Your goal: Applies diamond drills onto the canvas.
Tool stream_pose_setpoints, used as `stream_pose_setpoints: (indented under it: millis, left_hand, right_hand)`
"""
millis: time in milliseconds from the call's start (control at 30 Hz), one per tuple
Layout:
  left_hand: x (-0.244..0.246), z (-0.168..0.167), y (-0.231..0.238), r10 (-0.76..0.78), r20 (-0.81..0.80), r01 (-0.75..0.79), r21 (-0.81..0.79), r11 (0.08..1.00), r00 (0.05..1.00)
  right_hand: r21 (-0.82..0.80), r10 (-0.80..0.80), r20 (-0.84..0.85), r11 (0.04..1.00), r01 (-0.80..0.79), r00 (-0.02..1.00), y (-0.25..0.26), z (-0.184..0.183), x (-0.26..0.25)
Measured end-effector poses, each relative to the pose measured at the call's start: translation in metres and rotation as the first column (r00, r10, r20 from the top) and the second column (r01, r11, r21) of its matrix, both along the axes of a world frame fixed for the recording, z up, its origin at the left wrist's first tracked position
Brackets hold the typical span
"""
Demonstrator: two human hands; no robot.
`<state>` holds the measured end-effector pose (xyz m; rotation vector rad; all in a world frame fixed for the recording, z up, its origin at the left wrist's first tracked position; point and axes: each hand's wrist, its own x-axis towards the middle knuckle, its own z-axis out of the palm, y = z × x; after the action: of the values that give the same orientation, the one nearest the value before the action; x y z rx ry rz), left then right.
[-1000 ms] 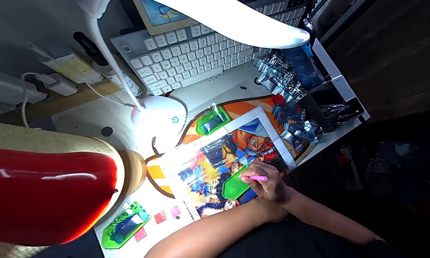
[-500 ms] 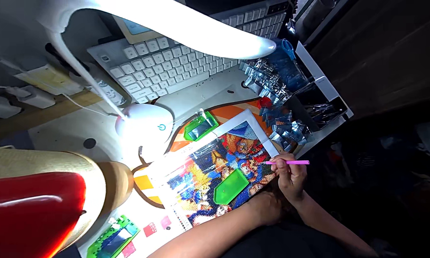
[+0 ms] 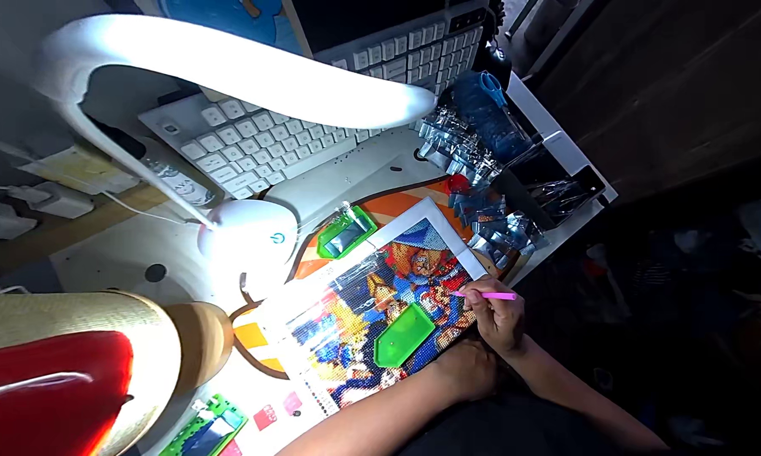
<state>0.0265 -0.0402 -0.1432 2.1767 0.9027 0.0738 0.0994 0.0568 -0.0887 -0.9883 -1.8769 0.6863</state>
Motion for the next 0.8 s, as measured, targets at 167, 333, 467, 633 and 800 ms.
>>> stream_pose_setpoints:
  millis: [167,333,467,633,800]
  left_hand:
    - [0.0003,-0.0007,0.0004,0.013,0.007,-0.013,-0.008,1.000,1.000]
    - [0.0002,0.0010,0.0003,0.010,0.002,-0.010,0.002,1.000,1.000]
    - [-0.0006,0.0010,0.0003,0.011,0.002,-0.011,0.002,1.000,1.000]
    - [-0.0012,0.0028,-0.0002,0.010,0.023,-0.011,0.037,0.999,1.000]
    - [-0.0026,0.0046,-0.0009,0.022,0.038,-0.023,0.044,0.999,0.999]
  right_hand:
    - [0.011,-0.006,0.018,1.000,0.006,1.000,0.0002,-0.0015,0.0008]
    - [0.008,-0.009,0.031,1.000,0.009,0.999,0.0008,0.0005,0.0011]
    - [0.018,0.001,0.048,1.000,-0.002,0.999,0.0009,-0.0017,0.0009]
    - [0.072,-0.018,0.156,0.997,0.006,0.988,-0.0017,0.0049,-0.0037]
    - [0.129,-0.058,0.224,0.991,0.029,0.973,-0.0047,0.0015,-0.0043]
